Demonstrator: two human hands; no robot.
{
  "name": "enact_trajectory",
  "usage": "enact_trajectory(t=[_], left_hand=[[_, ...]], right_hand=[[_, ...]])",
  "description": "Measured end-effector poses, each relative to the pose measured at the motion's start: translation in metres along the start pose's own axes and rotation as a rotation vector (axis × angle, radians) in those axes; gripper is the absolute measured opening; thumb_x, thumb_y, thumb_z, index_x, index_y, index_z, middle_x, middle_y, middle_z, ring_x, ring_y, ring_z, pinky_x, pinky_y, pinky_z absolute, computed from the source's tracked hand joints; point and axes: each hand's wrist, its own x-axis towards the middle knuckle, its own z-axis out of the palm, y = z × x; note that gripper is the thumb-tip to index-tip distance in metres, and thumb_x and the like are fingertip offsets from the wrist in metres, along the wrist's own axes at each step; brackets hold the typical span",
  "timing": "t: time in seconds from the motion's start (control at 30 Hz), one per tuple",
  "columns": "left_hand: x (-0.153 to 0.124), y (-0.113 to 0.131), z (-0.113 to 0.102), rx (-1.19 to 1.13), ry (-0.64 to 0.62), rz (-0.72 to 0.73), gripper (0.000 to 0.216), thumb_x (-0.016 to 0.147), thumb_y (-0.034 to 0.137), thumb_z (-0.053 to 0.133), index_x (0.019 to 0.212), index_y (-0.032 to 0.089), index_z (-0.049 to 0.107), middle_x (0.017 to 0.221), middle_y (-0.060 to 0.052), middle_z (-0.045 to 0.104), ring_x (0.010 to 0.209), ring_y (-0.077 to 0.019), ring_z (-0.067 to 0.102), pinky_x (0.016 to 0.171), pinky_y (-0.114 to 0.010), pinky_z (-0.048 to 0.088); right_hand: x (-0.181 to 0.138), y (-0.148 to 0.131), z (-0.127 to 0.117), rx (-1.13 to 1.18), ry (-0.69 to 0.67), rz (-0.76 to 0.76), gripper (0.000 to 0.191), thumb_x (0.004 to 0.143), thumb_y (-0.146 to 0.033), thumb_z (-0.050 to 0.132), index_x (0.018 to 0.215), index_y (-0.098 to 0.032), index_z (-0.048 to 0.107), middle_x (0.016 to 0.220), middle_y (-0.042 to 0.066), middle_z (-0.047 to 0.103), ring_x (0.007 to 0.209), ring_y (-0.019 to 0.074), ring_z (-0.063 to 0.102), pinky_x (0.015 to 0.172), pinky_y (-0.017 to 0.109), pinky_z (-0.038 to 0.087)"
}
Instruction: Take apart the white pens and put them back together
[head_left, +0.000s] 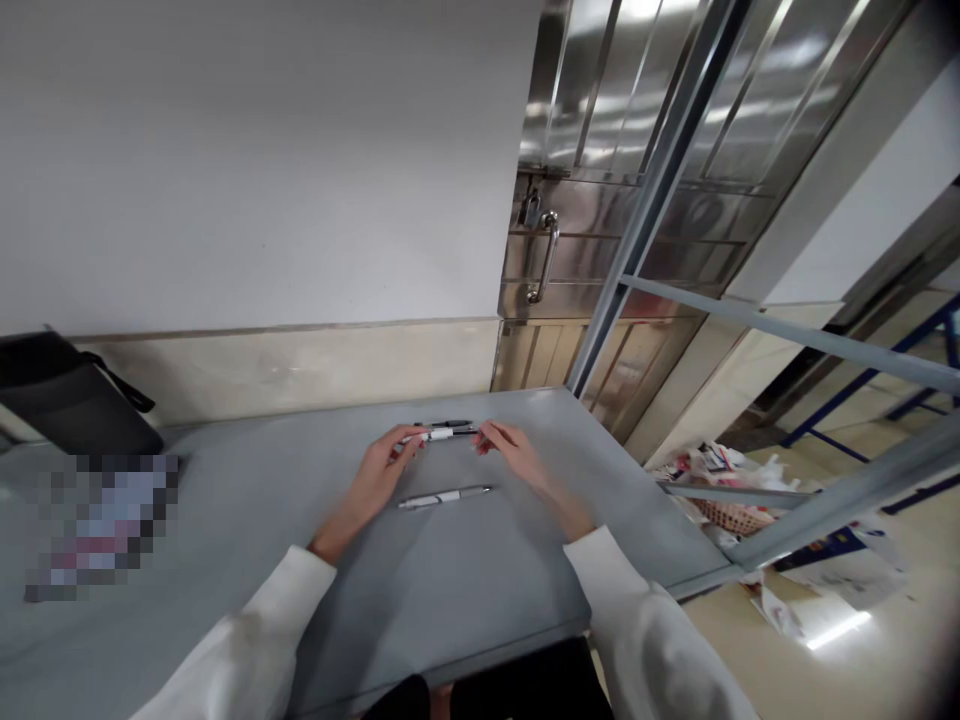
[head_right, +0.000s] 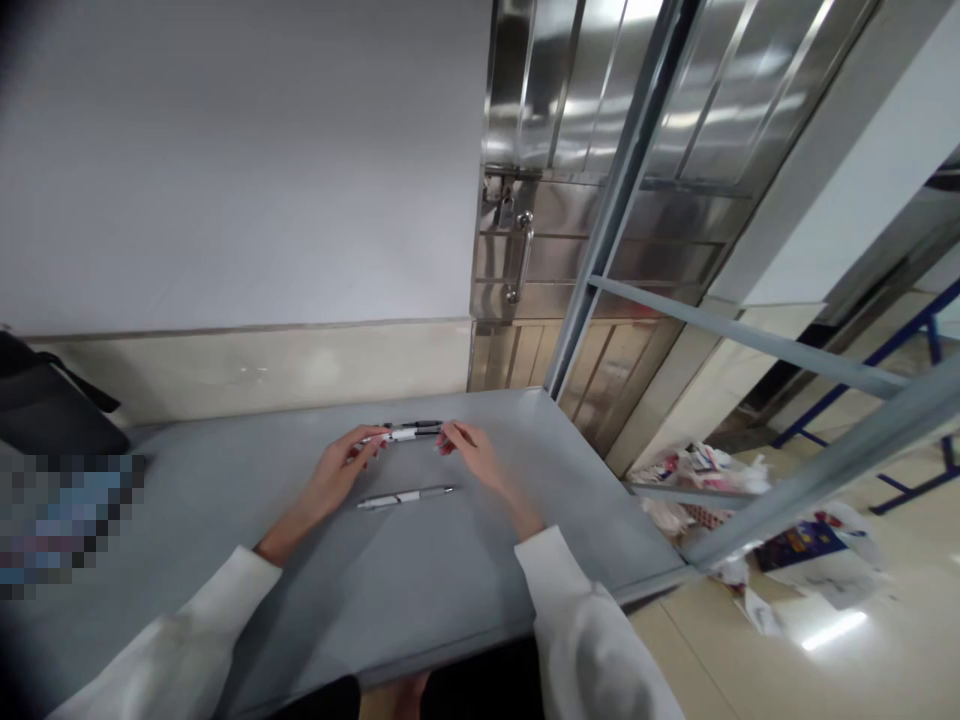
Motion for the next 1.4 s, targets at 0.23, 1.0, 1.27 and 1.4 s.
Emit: enact_trajectory(t=[0.23, 1.0, 1.27, 1.4], left_hand=[[-0.002, 0.009, 0.001, -0.009, -0.011, 0.013, 0.04, 0.101, 0.049, 0.05, 0.115, 0.021, 0.074, 0.105, -0.006, 0.077, 0.082, -0.0196, 0.066, 0.071, -0.028, 0.051], [0.0, 0.002, 0.002, 0.031, 0.048, 0.047, 0.037, 0.102, 0.048, 0.049, 0.114, 0.022, 0.072, 0.101, -0.006, 0.075, 0.086, -0.0212, 0.066, 0.075, -0.03, 0.051], [-0.002, 0.007, 0.004, 0.023, 0.04, 0.043, 0.036, 0.102, 0.047, 0.05, 0.113, 0.022, 0.073, 0.098, -0.005, 0.075, 0.084, -0.021, 0.066, 0.071, -0.028, 0.049], [-0.003, 0.007, 0.005, 0.029, 0.03, 0.028, 0.036, 0.102, 0.047, 0.05, 0.114, 0.022, 0.073, 0.095, -0.004, 0.075, 0.076, -0.0192, 0.064, 0.066, -0.028, 0.047]], right_hand=[[0.004, 0.006, -0.004, 0.067, 0.052, -0.014, 0.049, 0.089, -0.069, 0.059, 0.079, -0.022, 0.07, 0.082, 0.005, 0.073, 0.074, 0.021, 0.067, 0.081, 0.037, 0.055], [0.009, 0.008, -0.02, -0.076, 0.316, -0.09, 0.045, 0.085, -0.072, 0.063, 0.084, -0.027, 0.069, 0.086, 0.007, 0.074, 0.079, 0.0283, 0.07, 0.083, 0.047, 0.055], [0.008, 0.008, -0.02, -0.05, 0.304, -0.081, 0.044, 0.088, -0.068, 0.061, 0.084, -0.025, 0.068, 0.074, 0.005, 0.068, 0.069, 0.0239, 0.063, 0.072, 0.04, 0.053], [0.009, 0.011, -0.02, -0.001, 0.294, -0.027, 0.048, 0.088, -0.07, 0.059, 0.075, -0.024, 0.065, 0.074, 0.006, 0.068, 0.064, 0.0216, 0.06, 0.064, 0.037, 0.049]])
